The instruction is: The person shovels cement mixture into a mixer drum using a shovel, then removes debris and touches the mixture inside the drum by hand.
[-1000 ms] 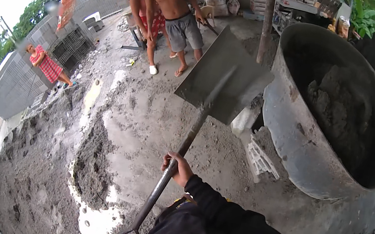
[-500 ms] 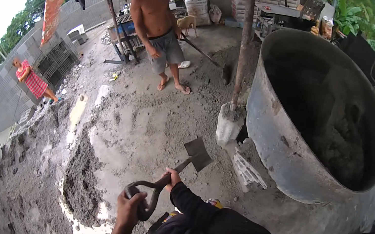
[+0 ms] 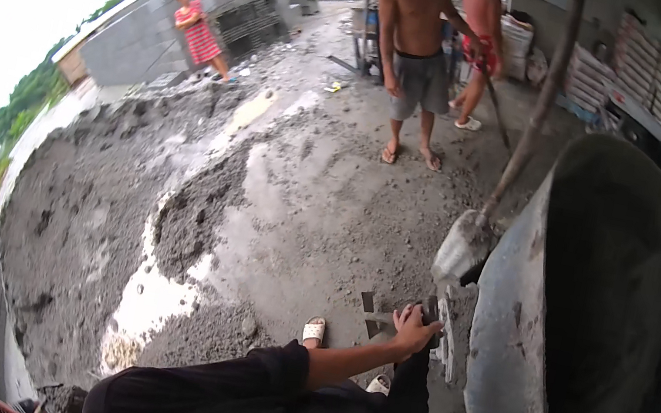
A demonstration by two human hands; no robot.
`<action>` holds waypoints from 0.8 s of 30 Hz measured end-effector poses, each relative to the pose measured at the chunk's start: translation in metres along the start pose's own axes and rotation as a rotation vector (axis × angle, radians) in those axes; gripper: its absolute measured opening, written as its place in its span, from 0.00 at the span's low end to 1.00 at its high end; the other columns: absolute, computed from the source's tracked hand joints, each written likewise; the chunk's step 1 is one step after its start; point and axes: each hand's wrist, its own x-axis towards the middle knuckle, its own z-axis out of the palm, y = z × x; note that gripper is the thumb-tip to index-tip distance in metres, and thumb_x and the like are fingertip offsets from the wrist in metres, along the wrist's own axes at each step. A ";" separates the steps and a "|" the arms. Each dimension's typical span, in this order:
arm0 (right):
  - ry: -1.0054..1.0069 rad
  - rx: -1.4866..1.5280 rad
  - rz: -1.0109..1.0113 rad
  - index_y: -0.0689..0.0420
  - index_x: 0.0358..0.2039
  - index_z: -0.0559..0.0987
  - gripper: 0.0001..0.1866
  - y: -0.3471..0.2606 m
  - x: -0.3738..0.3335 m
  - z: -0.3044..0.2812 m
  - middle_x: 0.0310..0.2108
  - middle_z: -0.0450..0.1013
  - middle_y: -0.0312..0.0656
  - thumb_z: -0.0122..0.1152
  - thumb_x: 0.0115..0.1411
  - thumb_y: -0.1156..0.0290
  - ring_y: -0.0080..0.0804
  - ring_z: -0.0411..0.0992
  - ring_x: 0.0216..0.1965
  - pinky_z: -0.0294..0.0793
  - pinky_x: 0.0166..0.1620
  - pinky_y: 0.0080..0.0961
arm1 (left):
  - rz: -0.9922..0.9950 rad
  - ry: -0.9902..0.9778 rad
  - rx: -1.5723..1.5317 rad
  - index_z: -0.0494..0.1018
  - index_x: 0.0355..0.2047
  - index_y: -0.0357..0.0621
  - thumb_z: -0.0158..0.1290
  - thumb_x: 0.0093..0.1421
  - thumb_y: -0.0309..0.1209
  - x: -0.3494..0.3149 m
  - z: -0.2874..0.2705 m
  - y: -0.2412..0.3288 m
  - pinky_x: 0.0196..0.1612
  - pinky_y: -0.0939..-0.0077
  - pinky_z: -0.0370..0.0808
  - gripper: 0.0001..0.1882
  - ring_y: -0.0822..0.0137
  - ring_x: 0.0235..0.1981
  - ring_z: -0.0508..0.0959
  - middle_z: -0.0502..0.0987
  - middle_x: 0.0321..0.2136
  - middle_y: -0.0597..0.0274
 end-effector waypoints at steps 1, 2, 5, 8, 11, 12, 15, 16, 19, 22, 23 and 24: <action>0.055 0.030 -0.043 0.58 0.43 0.73 0.18 -0.012 -0.003 -0.025 0.40 0.74 0.45 0.52 0.60 0.58 0.36 0.74 0.41 0.71 0.48 0.36 | -0.288 -0.440 -0.365 0.60 0.50 0.37 0.56 0.54 0.46 0.021 -0.034 0.026 0.57 0.60 0.48 0.32 0.53 0.49 0.72 0.75 0.39 0.49; 0.061 0.022 -0.062 0.58 0.44 0.73 0.18 -0.017 -0.007 -0.031 0.40 0.74 0.45 0.52 0.60 0.58 0.36 0.74 0.41 0.71 0.48 0.36 | -0.583 -0.837 -0.758 0.56 0.55 0.34 0.57 0.54 0.44 0.045 -0.085 0.049 0.50 0.65 0.68 0.36 0.51 0.53 0.70 0.71 0.45 0.41; 0.076 0.003 -0.131 0.58 0.45 0.73 0.19 -0.034 -0.016 -0.041 0.42 0.74 0.45 0.53 0.60 0.58 0.36 0.74 0.42 0.71 0.48 0.36 | -0.594 -0.763 -0.641 0.56 0.53 0.34 0.55 0.55 0.45 0.053 -0.082 0.057 0.54 0.58 0.63 0.35 0.45 0.46 0.75 0.74 0.41 0.39; 0.073 0.007 -0.176 0.58 0.47 0.73 0.20 -0.044 -0.018 -0.042 0.43 0.74 0.44 0.53 0.59 0.58 0.36 0.73 0.42 0.71 0.49 0.36 | -0.510 -0.836 -0.486 0.57 0.52 0.32 0.54 0.55 0.46 0.060 -0.089 0.071 0.54 0.60 0.65 0.34 0.41 0.50 0.72 0.72 0.44 0.33; 0.075 0.042 -0.206 0.59 0.48 0.73 0.22 -0.044 -0.019 -0.056 0.44 0.74 0.44 0.54 0.59 0.58 0.36 0.73 0.43 0.71 0.49 0.35 | -0.383 -0.935 -0.478 0.59 0.51 0.31 0.56 0.54 0.44 0.052 -0.059 0.091 0.54 0.58 0.64 0.34 0.40 0.52 0.70 0.71 0.45 0.32; 0.063 0.071 -0.203 0.59 0.49 0.73 0.22 -0.040 -0.011 -0.053 0.45 0.74 0.44 0.54 0.59 0.57 0.36 0.73 0.43 0.71 0.49 0.35 | -0.387 -0.901 -0.451 0.59 0.50 0.31 0.57 0.54 0.43 0.047 -0.055 0.104 0.54 0.56 0.65 0.33 0.40 0.50 0.71 0.72 0.44 0.33; -0.313 0.374 -0.190 0.48 0.59 0.63 0.24 -0.037 -0.015 -0.122 0.57 0.63 0.39 0.44 0.65 0.54 0.35 0.62 0.57 0.54 0.62 0.42 | -0.443 -1.007 -0.474 0.65 0.46 0.31 0.56 0.55 0.43 0.039 -0.053 0.152 0.45 0.56 0.73 0.28 0.45 0.44 0.77 0.75 0.39 0.36; 0.022 0.343 -0.149 0.50 0.57 0.65 0.23 -0.036 -0.016 -0.119 0.52 0.65 0.39 0.44 0.65 0.53 0.37 0.64 0.53 0.59 0.58 0.42 | -0.388 -0.956 -0.511 0.66 0.44 0.31 0.56 0.56 0.43 0.039 -0.044 0.149 0.43 0.57 0.73 0.26 0.47 0.41 0.78 0.76 0.37 0.37; 0.021 0.270 0.046 0.49 0.62 0.58 0.29 -0.044 -0.031 -0.099 0.58 0.59 0.42 0.44 0.64 0.49 0.39 0.61 0.56 0.61 0.56 0.42 | -0.272 -0.966 -0.541 0.60 0.44 0.30 0.55 0.57 0.41 0.040 0.005 0.117 0.45 0.53 0.71 0.27 0.36 0.42 0.75 0.74 0.37 0.32; 0.175 0.341 -0.066 0.48 0.67 0.48 0.36 -0.069 -0.071 -0.127 0.63 0.52 0.45 0.44 0.64 0.47 0.46 0.57 0.60 0.56 0.59 0.46 | -0.157 -0.874 -0.583 0.59 0.48 0.31 0.53 0.58 0.41 0.022 -0.011 0.165 0.47 0.53 0.70 0.28 0.35 0.44 0.74 0.73 0.40 0.29; 0.112 0.280 -0.144 0.46 0.68 0.39 0.40 -0.072 -0.078 -0.118 0.67 0.45 0.48 0.43 0.64 0.46 0.52 0.53 0.63 0.54 0.61 0.49 | -0.165 -0.843 -0.585 0.58 0.50 0.32 0.52 0.58 0.41 0.026 -0.005 0.162 0.48 0.53 0.70 0.28 0.35 0.45 0.73 0.72 0.41 0.28; 0.134 0.235 -0.203 0.46 0.68 0.40 0.40 -0.078 -0.082 -0.126 0.67 0.44 0.47 0.42 0.64 0.45 0.53 0.49 0.65 0.50 0.62 0.53 | -0.207 -0.876 -0.572 0.58 0.51 0.32 0.51 0.58 0.41 0.019 -0.013 0.177 0.50 0.53 0.69 0.29 0.34 0.47 0.72 0.72 0.42 0.27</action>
